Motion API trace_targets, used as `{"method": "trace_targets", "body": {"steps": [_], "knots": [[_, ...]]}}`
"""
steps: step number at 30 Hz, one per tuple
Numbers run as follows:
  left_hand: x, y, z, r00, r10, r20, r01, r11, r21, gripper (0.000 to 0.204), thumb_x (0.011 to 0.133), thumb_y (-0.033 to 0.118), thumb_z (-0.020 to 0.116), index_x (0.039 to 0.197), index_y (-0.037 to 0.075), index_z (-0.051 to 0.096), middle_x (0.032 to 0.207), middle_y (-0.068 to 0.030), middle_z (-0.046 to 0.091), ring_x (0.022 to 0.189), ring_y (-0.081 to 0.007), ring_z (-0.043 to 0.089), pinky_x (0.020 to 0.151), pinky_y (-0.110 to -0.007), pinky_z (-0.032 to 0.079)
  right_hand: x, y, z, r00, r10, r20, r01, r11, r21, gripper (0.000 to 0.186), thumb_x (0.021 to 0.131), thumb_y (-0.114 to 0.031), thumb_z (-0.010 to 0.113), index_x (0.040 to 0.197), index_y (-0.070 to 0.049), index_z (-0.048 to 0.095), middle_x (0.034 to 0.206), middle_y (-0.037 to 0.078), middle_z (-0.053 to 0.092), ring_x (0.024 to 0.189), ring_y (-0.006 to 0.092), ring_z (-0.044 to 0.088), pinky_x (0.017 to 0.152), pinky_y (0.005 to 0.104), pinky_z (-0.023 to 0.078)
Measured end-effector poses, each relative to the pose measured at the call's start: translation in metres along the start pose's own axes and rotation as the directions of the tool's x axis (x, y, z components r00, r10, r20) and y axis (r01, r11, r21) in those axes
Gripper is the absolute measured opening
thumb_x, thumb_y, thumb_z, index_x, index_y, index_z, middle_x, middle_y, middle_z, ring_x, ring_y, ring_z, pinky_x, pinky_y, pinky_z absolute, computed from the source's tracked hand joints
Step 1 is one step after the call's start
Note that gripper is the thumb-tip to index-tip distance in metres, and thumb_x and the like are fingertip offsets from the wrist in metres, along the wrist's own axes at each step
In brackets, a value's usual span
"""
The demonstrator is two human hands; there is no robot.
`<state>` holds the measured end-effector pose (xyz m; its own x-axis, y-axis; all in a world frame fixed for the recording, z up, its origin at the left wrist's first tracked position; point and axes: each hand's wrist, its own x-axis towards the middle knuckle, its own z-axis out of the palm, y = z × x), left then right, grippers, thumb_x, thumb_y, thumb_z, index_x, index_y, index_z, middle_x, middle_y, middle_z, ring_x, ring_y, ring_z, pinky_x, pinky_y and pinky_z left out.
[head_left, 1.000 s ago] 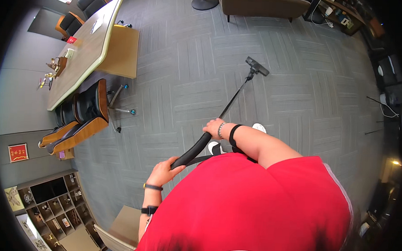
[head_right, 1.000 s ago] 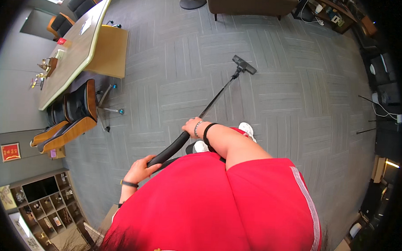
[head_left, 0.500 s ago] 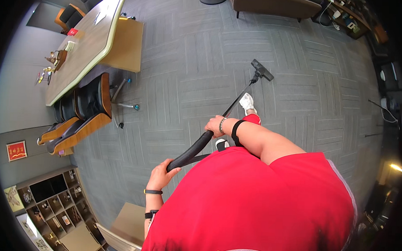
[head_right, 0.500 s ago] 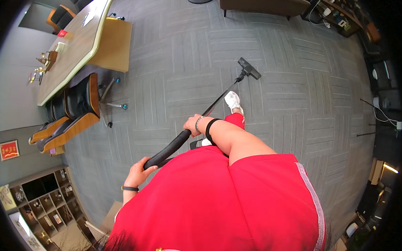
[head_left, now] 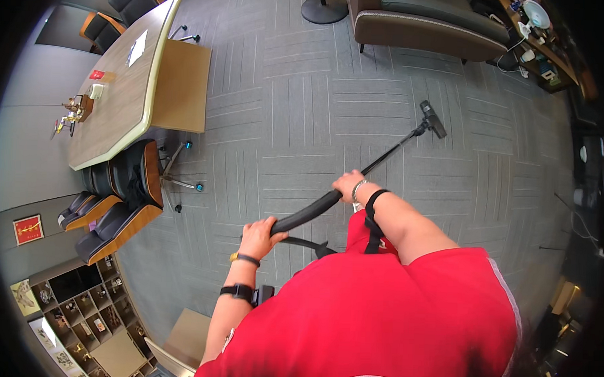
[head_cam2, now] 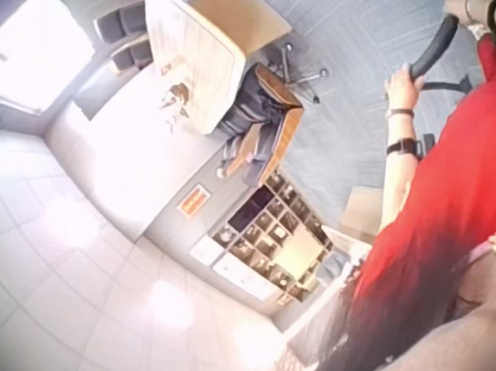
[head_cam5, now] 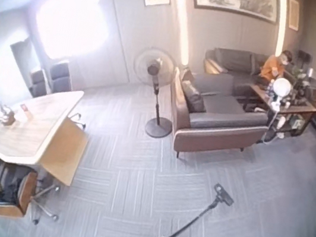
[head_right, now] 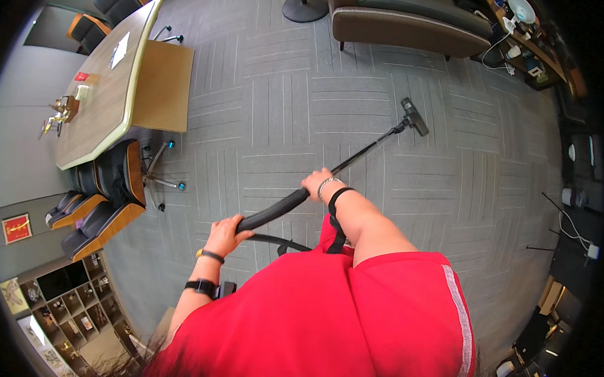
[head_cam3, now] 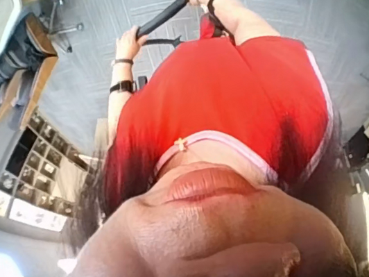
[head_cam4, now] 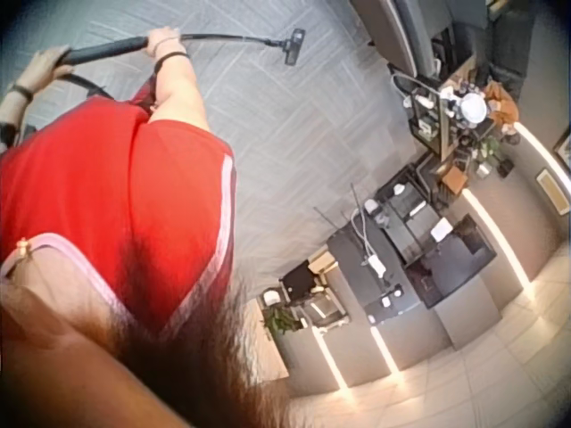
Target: Vacuuming the carpet in an office environment.
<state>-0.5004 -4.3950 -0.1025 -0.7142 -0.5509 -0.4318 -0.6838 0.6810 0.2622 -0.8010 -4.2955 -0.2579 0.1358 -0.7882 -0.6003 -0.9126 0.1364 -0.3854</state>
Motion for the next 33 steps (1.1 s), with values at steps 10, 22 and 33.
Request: {"method": "trace_targets", "body": {"steps": [10, 22, 33], "knots": [[0.173, 0.076, -0.081, 0.985, 0.163, -0.054, -0.164, 0.986, -0.031, 0.048, 0.085, 0.051, 0.07, 0.106, 0.01, 0.059, 0.082, -0.0167, 0.068, 0.082, -0.0387, 0.067, 0.071, -0.048, 0.053, 0.013, 0.141, -0.096, 0.941, 0.293, -0.17, -0.277, 0.954, 0.112, 0.037, 0.08, -0.035, 0.078, 0.112, -0.021, 0.067, 0.117, 0.003, 0.068, 0.12, 0.0238, 0.058, 0.103, 0.0526, 0.04], [0.096, 0.022, -0.128, 0.975, -0.219, -0.04, 0.216, 0.975, -0.051, 0.048, 0.083, 0.048, 0.073, 0.103, 0.006, 0.063, 0.077, -0.0203, 0.067, 0.079, -0.0414, 0.066, 0.067, -0.049, 0.052, 0.104, 0.019, -0.116, 0.973, 0.121, -0.194, -0.095, 0.986, 0.136, 0.035, 0.077, -0.041, 0.078, 0.106, -0.023, 0.071, 0.109, 0.002, 0.072, 0.114, 0.0249, 0.061, 0.098, 0.0499, 0.042], [0.007, -0.072, -0.185, 0.946, -0.325, 0.008, 0.325, 0.944, -0.054, 0.045, 0.084, 0.045, 0.074, 0.1, 0.004, 0.061, 0.074, -0.0217, 0.066, 0.076, -0.0426, 0.066, 0.064, -0.048, 0.05, 0.168, -0.124, -0.131, 0.99, -0.093, -0.107, 0.112, 0.977, 0.184, 0.031, 0.074, -0.033, 0.08, 0.101, -0.022, 0.074, 0.108, 0.003, 0.073, 0.109, 0.0246, 0.067, 0.104, 0.0547, 0.04]]}}
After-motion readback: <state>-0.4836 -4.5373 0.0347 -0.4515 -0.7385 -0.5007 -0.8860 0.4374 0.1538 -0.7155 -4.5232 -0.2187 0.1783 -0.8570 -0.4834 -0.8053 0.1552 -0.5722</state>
